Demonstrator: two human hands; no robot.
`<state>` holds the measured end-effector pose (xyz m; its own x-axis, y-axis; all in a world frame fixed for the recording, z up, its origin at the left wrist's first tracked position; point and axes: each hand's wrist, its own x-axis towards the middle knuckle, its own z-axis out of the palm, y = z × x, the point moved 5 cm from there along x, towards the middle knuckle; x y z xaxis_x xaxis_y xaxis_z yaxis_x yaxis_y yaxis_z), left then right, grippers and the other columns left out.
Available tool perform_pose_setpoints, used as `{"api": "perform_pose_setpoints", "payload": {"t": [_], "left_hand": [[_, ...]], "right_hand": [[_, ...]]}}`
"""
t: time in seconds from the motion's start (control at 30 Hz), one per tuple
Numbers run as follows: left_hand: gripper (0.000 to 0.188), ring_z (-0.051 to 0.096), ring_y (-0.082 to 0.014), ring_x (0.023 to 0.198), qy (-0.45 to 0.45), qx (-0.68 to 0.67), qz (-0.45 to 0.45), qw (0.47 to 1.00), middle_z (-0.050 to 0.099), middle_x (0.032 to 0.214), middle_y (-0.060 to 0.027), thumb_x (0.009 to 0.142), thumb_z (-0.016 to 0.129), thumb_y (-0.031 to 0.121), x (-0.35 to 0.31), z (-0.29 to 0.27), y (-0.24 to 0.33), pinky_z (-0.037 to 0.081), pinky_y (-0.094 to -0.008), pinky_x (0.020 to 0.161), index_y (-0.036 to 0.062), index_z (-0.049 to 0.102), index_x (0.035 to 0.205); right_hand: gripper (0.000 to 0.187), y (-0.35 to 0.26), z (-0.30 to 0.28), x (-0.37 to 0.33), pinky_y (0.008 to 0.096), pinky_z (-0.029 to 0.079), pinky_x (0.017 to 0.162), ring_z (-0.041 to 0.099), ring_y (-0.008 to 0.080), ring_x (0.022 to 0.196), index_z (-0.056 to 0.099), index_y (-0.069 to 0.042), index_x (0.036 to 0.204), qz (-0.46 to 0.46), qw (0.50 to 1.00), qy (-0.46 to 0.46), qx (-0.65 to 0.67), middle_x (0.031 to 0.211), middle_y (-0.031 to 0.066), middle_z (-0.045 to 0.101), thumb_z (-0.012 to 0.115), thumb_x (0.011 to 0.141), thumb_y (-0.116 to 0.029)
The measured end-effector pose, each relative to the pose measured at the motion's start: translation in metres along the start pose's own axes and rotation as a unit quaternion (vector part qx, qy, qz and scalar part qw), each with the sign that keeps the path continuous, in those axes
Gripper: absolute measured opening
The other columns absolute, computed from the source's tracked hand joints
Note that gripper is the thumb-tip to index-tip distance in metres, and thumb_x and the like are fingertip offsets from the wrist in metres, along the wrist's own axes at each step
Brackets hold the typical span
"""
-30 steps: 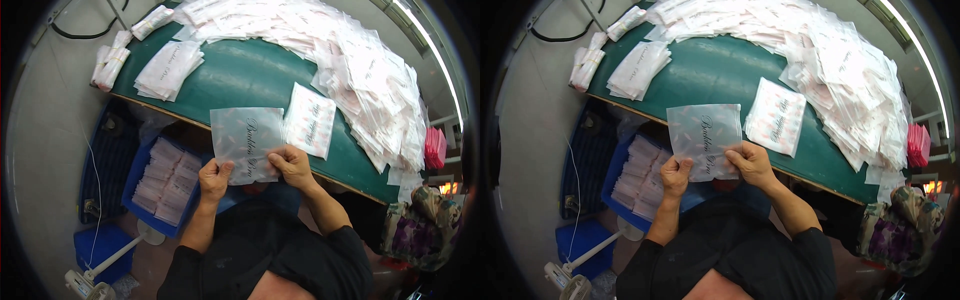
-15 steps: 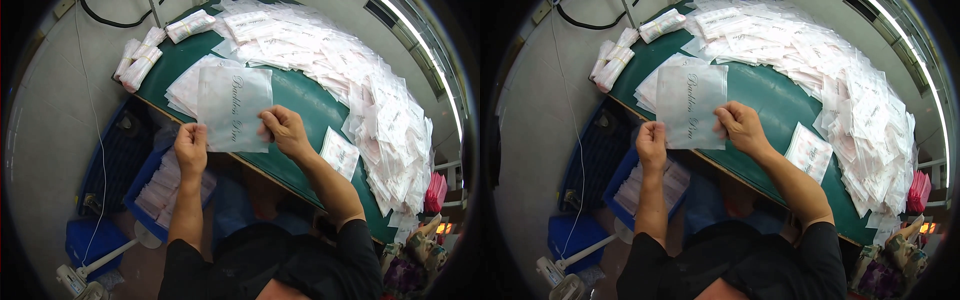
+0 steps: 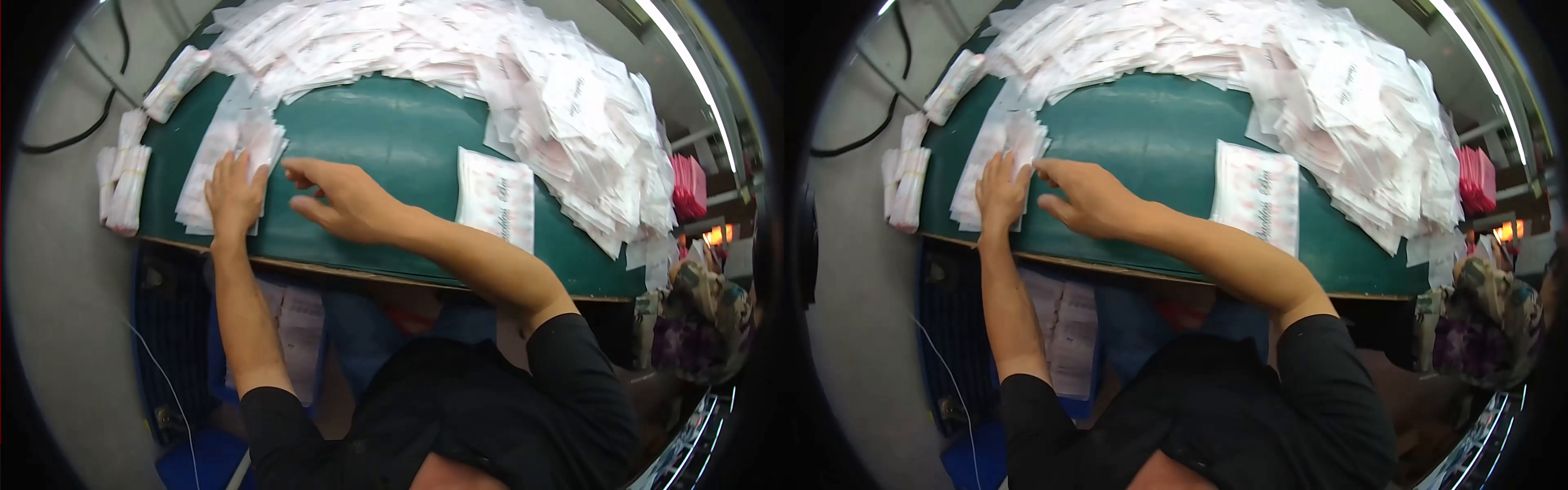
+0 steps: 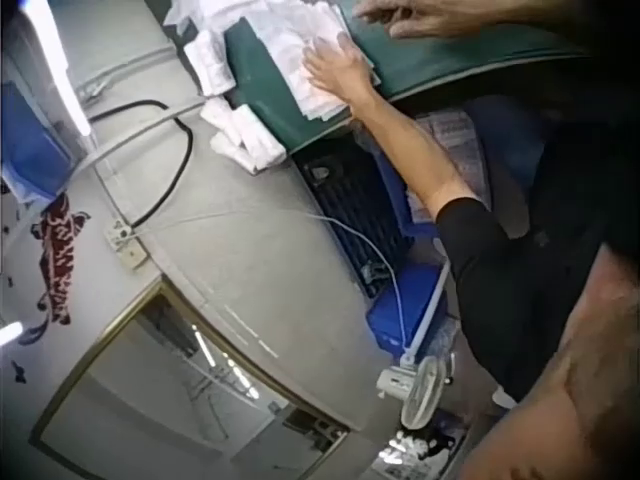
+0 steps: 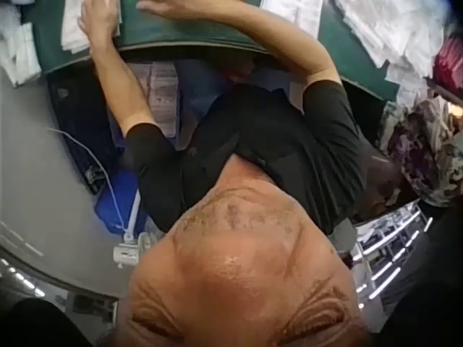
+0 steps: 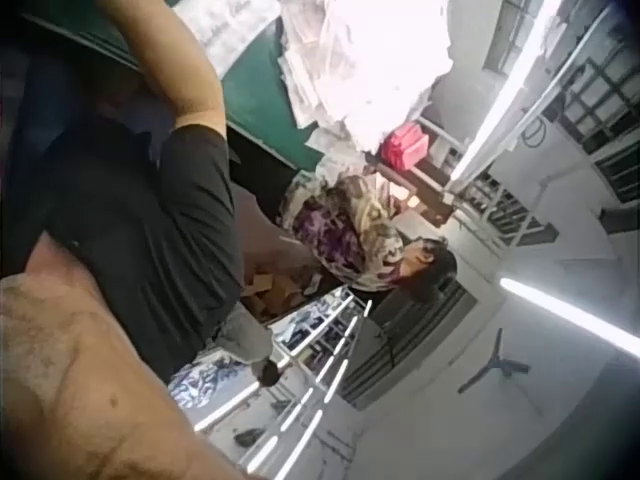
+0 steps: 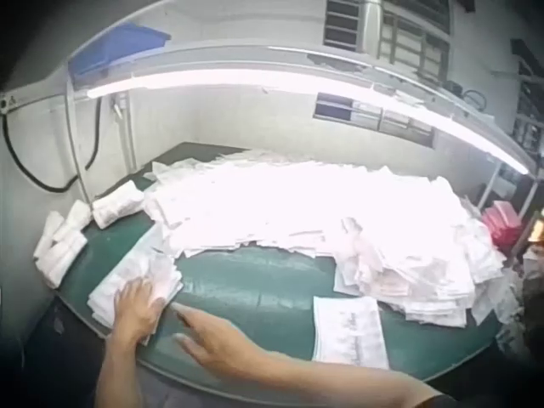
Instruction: Fold and stack white plastic bags at a packaging station.
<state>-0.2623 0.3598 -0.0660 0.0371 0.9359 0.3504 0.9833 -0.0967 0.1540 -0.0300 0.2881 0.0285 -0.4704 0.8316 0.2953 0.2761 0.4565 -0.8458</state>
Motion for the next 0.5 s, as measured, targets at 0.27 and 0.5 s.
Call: {"api": "perform_pose_setpoints", "payload": {"t": [0.27, 0.5], "left_hand": [[0.027, 0.068, -0.0322, 0.101, 0.187, -0.195, 0.07, 0.96, 0.072, 0.111, -0.0141, 0.096, 0.075, 0.023, -0.05, -0.074, 0.155, 0.053, -0.0401, 0.088, 0.0041, 0.072, 0.116], [0.028, 0.067, -0.0306, 0.086, -0.035, -0.393, 0.191, 0.899, 0.069, 0.096, -0.0142, 0.083, 0.084, 0.018, -0.175, -0.036, 0.437, 0.053, -0.0398, 0.077, 0.0021, 0.074, 0.104]], "right_hand": [[0.035, 0.028, -0.199, -0.258, 0.0413, 0.055, 0.097, 0.068, 0.0338, 0.115, 0.071, -0.003, 0.122, 0.044, 0.923, 0.167, -0.343, 0.127, 0.0142, 0.071, 0.079, 0.088, -0.009], [0.039, 0.076, -0.225, -0.348, 0.0453, 0.048, 0.107, 0.061, 0.0354, 0.127, 0.07, -0.002, 0.121, 0.046, 0.946, 0.102, -0.303, 0.134, 0.0149, 0.067, 0.081, 0.086, -0.016]]}}
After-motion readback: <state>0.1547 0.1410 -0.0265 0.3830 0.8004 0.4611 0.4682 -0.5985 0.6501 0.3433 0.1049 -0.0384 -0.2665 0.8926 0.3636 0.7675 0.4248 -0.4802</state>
